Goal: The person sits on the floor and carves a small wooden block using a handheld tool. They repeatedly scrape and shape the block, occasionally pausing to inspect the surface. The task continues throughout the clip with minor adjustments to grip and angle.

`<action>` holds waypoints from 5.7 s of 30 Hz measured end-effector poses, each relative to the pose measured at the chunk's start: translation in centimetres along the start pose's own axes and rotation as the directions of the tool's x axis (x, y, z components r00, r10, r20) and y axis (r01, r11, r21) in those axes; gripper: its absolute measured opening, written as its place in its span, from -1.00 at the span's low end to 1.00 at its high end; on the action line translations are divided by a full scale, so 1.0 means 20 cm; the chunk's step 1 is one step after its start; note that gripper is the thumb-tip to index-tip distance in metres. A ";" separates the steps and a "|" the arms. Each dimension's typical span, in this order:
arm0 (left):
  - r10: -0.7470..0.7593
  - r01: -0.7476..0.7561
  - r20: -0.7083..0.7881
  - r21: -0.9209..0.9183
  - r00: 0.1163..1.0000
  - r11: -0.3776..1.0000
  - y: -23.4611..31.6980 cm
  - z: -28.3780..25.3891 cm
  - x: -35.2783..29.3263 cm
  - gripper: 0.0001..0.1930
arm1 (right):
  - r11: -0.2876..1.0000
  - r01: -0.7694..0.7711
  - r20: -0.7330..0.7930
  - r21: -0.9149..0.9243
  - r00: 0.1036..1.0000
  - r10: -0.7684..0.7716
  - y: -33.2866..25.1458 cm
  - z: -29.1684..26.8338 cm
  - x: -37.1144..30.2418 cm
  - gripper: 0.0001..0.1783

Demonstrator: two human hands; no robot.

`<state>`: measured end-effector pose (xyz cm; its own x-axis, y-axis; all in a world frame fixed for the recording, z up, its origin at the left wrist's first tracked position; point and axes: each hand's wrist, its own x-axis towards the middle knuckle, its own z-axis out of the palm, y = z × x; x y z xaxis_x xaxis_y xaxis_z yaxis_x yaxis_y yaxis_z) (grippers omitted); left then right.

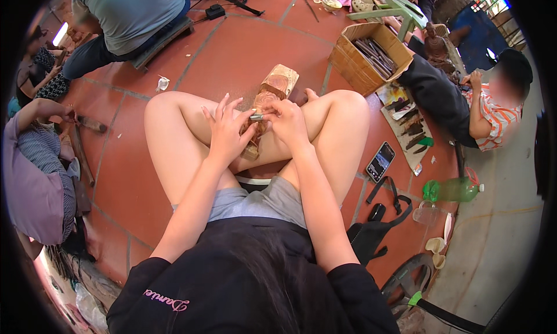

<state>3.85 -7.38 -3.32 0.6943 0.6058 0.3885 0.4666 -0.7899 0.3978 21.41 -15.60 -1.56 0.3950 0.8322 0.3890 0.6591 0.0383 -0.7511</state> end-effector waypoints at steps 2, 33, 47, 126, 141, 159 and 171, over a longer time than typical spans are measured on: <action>-0.005 0.006 -0.039 0.016 0.999 1.000 0.00 0.01 0.00 -0.59 | 0.984 0.119 -0.062 -0.136 0.990 -0.128 -0.01 0.01 0.01 -0.77; -0.002 0.004 -0.131 0.011 0.991 1.000 0.01 0.02 0.01 -0.60 | 0.999 0.032 -0.103 -0.013 0.994 -0.033 -0.01 0.05 0.01 -0.79; 0.015 -0.015 -0.144 -0.003 0.989 1.000 -0.02 0.03 0.01 -0.56 | 1.000 0.023 -0.083 -0.011 0.996 -0.024 -0.01 0.06 0.02 -0.81; -0.009 0.010 -0.175 0.005 0.985 1.000 0.04 -0.04 -0.01 -0.63 | 0.992 0.126 0.059 -0.031 0.990 -0.124 -0.07 0.07 0.06 -0.76; 0.012 -0.003 -0.172 0.055 0.985 0.998 0.03 -0.02 -0.02 -0.59 | 0.955 0.240 -0.015 -0.177 0.969 -0.246 -0.12 0.07 0.05 -0.80; -0.004 0.008 -0.239 0.015 0.971 1.000 0.03 -0.02 -0.01 -0.62 | 0.953 0.243 0.008 -0.182 0.969 -0.245 -0.11 0.10 0.07 -0.80; -0.013 0.019 -0.243 0.025 0.970 1.000 0.04 -0.01 -0.01 -0.63 | 0.944 0.244 0.004 -0.221 0.968 -0.249 -0.11 0.11 0.06 -0.81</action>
<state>3.87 -8.11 -2.93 0.5342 0.6208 0.5738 0.4935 -0.7801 0.3846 18.95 -13.44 -0.66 0.2158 0.7986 0.5619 0.8601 0.1169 -0.4966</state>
